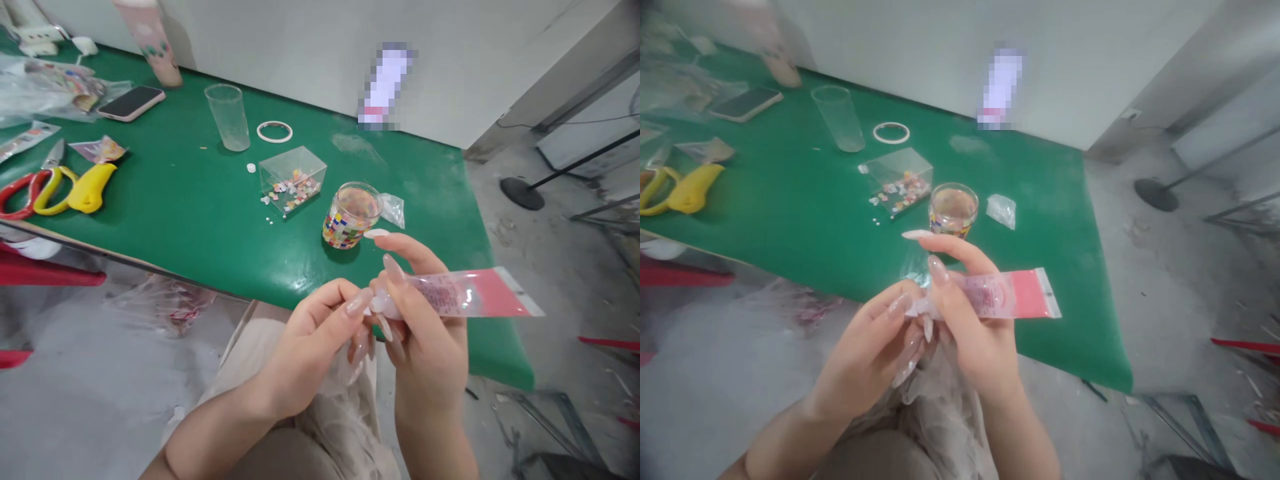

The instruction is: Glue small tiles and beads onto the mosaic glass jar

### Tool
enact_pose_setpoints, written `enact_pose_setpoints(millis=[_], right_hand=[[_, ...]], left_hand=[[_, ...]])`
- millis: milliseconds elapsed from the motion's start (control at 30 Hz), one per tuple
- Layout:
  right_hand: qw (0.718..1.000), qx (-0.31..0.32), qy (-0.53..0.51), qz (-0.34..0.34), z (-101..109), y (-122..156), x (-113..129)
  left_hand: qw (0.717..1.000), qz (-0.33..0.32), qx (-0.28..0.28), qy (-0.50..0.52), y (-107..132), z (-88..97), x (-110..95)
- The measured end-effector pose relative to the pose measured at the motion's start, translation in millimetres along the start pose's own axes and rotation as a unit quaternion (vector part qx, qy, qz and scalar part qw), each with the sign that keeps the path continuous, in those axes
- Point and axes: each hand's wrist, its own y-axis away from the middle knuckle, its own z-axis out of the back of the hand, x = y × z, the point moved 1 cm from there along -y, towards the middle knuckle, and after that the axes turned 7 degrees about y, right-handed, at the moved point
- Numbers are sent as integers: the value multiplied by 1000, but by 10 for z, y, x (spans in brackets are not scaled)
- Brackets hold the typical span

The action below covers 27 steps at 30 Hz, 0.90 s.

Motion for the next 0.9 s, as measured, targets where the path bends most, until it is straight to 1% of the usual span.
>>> enact_pose_setpoints(millis=[133, 167, 267, 300, 333, 433, 467, 500, 567, 700, 867, 900], right_hand=[[999, -9, 41, 27, 49, 8, -11], [998, 3, 52, 33, 74, 1, -16], [992, 82, 78, 47, 135, -22, -32], [991, 94, 79, 52, 141, -23, -35], [992, 84, 75, 58, 139, -20, -36], [995, -16, 64, 71, 97, 20, -29], [994, -39, 66, 74, 77, 38, -25], [993, -50, 70, 76, 60, 55, -19], [992, -59, 83, 81, 38, 83, -5], [989, -43, 113, 90, 7, 108, 29], [980, -75, 159, 98, 9, 106, 40], [978, -59, 176, 99, 30, 97, 37]], left_hand=[[1000, 9, 0, 21, 3, -11, 4], [1000, 10, -1, 24, 3, -12, 4], [999, 12, -4, 32, 8, -7, 9], [999, 12, -2, 35, 11, -5, 11], [999, 13, 1, 38, 14, -3, 12], [999, 13, 9, 41, 19, -3, 14], [999, 11, 12, 41, 19, -5, 12], [999, 11, 12, 40, 17, -7, 10], [999, 11, 12, 40, 12, -11, 3], [999, 16, 9, 38, 1, -15, -12], [999, 12, 2, 46, -14, -16, -4], [999, 11, 0, 48, -18, -15, 1]])
